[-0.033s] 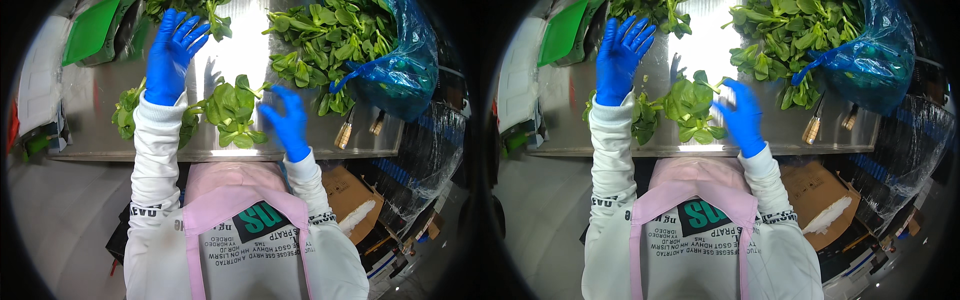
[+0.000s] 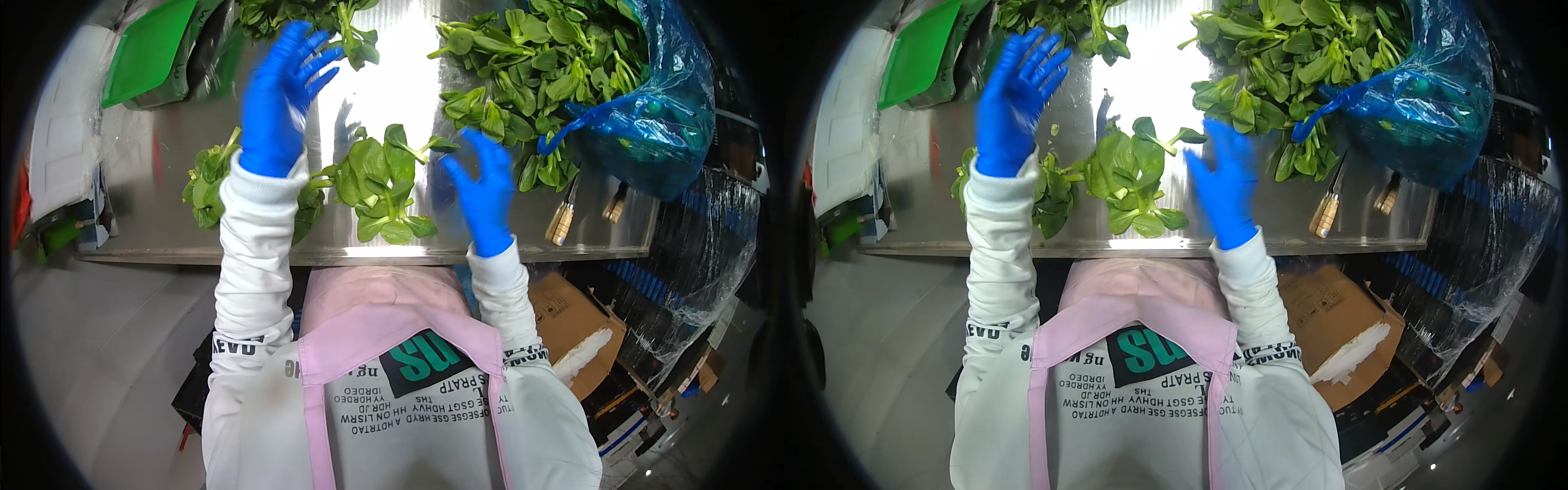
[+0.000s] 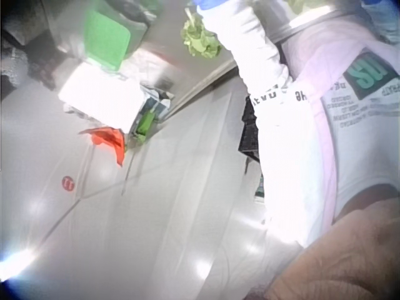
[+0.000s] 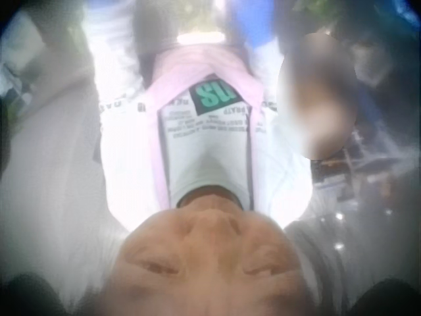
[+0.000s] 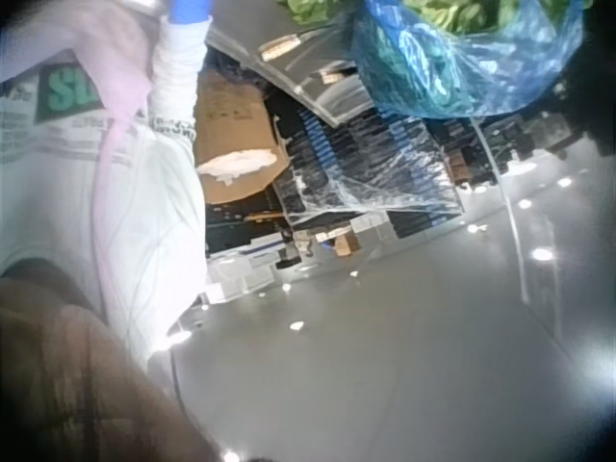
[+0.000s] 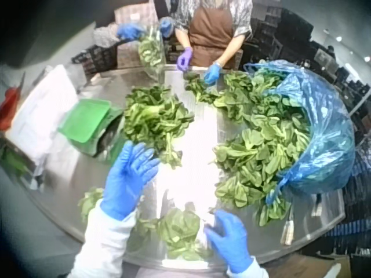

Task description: The person trims leafy green vegetables on a stainless steel table using a small knife. They cut stems from leaves, place trimmed leaves into a pile, and discard stems. The process is repeated continuously throughout the clip.

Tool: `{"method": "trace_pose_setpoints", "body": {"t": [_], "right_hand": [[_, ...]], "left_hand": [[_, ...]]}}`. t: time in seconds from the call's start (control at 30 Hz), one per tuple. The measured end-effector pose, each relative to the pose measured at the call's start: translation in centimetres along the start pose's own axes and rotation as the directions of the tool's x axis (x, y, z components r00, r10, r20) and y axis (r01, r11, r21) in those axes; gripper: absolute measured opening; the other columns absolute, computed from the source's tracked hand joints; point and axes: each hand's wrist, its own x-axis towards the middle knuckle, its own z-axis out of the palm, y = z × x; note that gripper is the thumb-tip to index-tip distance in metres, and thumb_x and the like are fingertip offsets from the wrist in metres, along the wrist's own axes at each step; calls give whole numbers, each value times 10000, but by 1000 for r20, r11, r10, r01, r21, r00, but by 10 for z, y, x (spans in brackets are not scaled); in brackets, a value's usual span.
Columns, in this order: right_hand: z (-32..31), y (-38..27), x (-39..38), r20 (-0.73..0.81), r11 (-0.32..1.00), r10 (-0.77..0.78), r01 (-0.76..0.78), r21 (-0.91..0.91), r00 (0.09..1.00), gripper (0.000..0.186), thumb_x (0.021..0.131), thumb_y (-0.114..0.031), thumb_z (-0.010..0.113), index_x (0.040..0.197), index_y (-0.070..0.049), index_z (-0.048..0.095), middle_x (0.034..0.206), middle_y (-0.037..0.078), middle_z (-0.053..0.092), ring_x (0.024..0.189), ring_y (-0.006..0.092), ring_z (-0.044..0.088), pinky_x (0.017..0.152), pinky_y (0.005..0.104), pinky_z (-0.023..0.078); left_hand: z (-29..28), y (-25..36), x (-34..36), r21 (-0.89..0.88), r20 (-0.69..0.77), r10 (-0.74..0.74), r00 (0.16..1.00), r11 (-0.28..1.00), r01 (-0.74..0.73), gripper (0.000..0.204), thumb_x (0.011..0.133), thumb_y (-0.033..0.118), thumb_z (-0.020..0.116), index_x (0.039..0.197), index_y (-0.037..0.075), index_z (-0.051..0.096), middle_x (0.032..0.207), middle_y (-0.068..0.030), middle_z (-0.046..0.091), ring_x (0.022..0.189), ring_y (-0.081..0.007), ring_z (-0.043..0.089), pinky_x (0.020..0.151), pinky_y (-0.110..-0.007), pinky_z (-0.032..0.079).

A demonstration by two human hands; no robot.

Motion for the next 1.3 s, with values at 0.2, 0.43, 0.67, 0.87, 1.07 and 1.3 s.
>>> {"method": "trace_pose_setpoints", "body": {"t": [0.2, 0.43, 0.67, 0.87, 1.07, 1.3], "right_hand": [[-1, 84, 43, -88, 932, 39, -68, -355, 995, 436, 758, -141, 671, 1175, -76, 560, 1032, 128, 588, 933, 271, 549, 820, 346, 441], [-34, 70, 24, 371, 404, 355, -499, 767, 858, 325, 753, -22, 555, 1072, -2, 609, 1025, 75, 613, 930, 149, 567, 849, 269, 437], [-36, 42, 13, 644, 698, -109, -403, 592, 757, 315, 657, -3, 508, 948, 7, 628, 923, 95, 623, 875, 160, 574, 816, 283, 449], [-38, 11, 21, 778, 830, -20, -423, 362, 628, 261, 712, -46, 537, 949, -38, 647, 818, 103, 636, 731, 166, 595, 710, 288, 472], [-27, 5, 19, 732, 840, 114, -459, 290, 671, 258, 795, -182, 610, 1025, -66, 634, 847, 89, 638, 749, 142, 590, 687, 271, 468], [-24, 4, 14, 313, 626, 381, -491, 606, 870, 248, 870, -214, 615, 1026, -22, 616, 863, 44, 632, 772, 107, 572, 722, 245, 468]], "left_hand": [[-13, -60, -43, 189, 1, -249, 969, 951, 244, 349, 917, 238, 464, 1186, 31, 548, 1115, -70, 595, 928, -163, 581, 831, -279, 449], [-17, -107, -72, 214, 153, -413, 898, 901, 378, 319, 924, 260, 482, 1120, 28, 579, 1017, -67, 615, 842, -141, 590, 770, -261, 477], [20, -102, -76, 395, 322, -593, 739, 793, 464, 312, 869, 278, 601, 1068, 39, 609, 890, -49, 616, 750, -110, 573, 720, -243, 474], [22, -112, -84, 746, 245, -437, 865, 655, 119, 368, 711, 140, 759, 1036, 36, 623, 807, -39, 627, 682, -85, 552, 663, -241, 477], [20, -112, -86, 761, 329, -321, 888, 647, -48, 368, 730, 198, 757, 1010, -2, 624, 824, -64, 659, 683, -88, 583, 639, -234, 480], [9, -105, -76, 249, 23, -605, 796, 774, 582, 258, 802, 302, 687, 797, 45, 659, 696, -23, 600, 611, -98, 566, 600, -211, 487]]}}
